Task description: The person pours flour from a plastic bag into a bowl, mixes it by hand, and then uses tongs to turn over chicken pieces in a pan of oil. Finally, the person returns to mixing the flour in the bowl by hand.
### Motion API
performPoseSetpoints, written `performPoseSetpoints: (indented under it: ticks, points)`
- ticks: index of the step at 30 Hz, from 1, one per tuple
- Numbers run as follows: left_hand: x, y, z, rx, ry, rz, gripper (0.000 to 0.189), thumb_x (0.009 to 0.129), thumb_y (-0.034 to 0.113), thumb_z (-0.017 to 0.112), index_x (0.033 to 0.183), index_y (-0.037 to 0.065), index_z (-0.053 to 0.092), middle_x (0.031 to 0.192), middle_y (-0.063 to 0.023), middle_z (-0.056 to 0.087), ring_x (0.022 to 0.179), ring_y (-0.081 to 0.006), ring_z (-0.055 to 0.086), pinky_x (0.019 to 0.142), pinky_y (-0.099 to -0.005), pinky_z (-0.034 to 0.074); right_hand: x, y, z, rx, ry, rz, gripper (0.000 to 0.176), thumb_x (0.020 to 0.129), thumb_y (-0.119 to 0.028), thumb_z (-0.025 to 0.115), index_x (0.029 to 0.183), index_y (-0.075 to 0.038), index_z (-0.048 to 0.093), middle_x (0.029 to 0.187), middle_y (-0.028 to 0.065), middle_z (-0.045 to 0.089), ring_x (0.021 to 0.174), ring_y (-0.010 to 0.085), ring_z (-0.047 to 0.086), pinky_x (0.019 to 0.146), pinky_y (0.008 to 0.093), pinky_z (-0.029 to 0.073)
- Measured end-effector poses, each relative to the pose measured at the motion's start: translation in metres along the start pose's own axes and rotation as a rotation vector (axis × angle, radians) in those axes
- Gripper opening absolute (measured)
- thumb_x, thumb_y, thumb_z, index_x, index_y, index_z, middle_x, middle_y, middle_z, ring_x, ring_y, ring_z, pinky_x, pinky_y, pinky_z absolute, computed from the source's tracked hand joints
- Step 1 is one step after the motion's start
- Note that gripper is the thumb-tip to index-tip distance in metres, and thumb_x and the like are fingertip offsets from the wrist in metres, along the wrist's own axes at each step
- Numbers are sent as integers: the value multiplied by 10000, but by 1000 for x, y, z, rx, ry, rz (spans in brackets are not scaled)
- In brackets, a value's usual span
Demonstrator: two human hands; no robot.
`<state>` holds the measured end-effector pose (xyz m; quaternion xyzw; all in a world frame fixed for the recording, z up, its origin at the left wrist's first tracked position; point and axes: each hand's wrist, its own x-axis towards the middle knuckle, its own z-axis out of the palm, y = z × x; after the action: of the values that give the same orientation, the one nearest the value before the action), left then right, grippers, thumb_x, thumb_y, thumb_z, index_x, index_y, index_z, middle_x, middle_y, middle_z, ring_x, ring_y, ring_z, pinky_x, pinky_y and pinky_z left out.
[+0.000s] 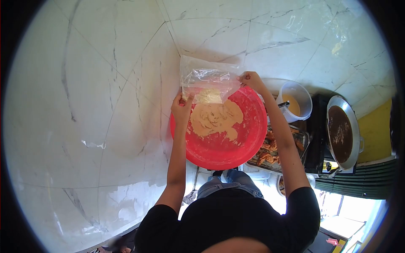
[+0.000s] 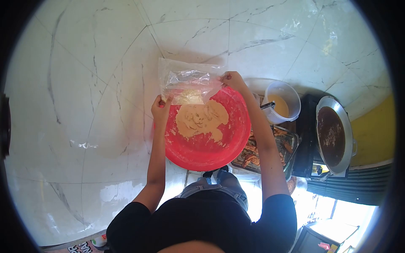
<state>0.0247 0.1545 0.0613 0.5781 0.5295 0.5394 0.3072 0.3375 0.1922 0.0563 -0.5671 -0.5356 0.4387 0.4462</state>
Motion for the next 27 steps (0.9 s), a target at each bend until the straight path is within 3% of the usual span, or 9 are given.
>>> performPoseSetpoints:
  ticks: [7, 10, 13, 16, 27]
  points:
    - [-5, 1, 1, 4, -31, -29, 331, 728, 271, 704, 877, -9, 610, 642, 18, 516, 565, -53, 418, 536, -200, 372, -7, -4, -2, -38, -76, 57, 256, 783, -207, 662, 707, 4, 538, 603, 52, 566, 522, 106, 552, 492, 229, 442]
    - [-3, -1, 2, 37, -33, -10, 336, 729, 271, 703, 878, -14, 607, 655, 7, 534, 575, -65, 435, 554, -207, 383, 2, 6, -2, 12, 9, -57, 255, 779, -206, 666, 708, 2, 536, 601, 49, 564, 523, 107, 553, 490, 231, 442]
    - [6, -10, 4, 94, 14, 39, 348, 728, 278, 703, 884, -17, 605, 654, -2, 539, 579, -76, 447, 564, -214, 391, 9, 10, -2, -70, -26, -15, 266, 776, -206, 665, 733, 30, 550, 629, 71, 580, 535, 123, 568, 504, 239, 452]
    - [12, -13, 8, 40, 39, 87, 301, 744, 291, 688, 783, 8, 593, 611, 15, 515, 571, -65, 436, 559, -214, 373, 13, 11, 2, 15, 25, -67, 257, 779, -201, 662, 746, 32, 556, 629, 73, 580, 540, 124, 568, 506, 243, 452]
    - [24, -20, 16, 61, 29, 126, 298, 746, 293, 688, 777, 12, 594, 626, 10, 529, 577, -61, 442, 567, -213, 385, 15, 17, 4, 10, 131, -103, 213, 786, -171, 646, 815, 31, 586, 631, 67, 584, 538, 122, 565, 508, 240, 444]
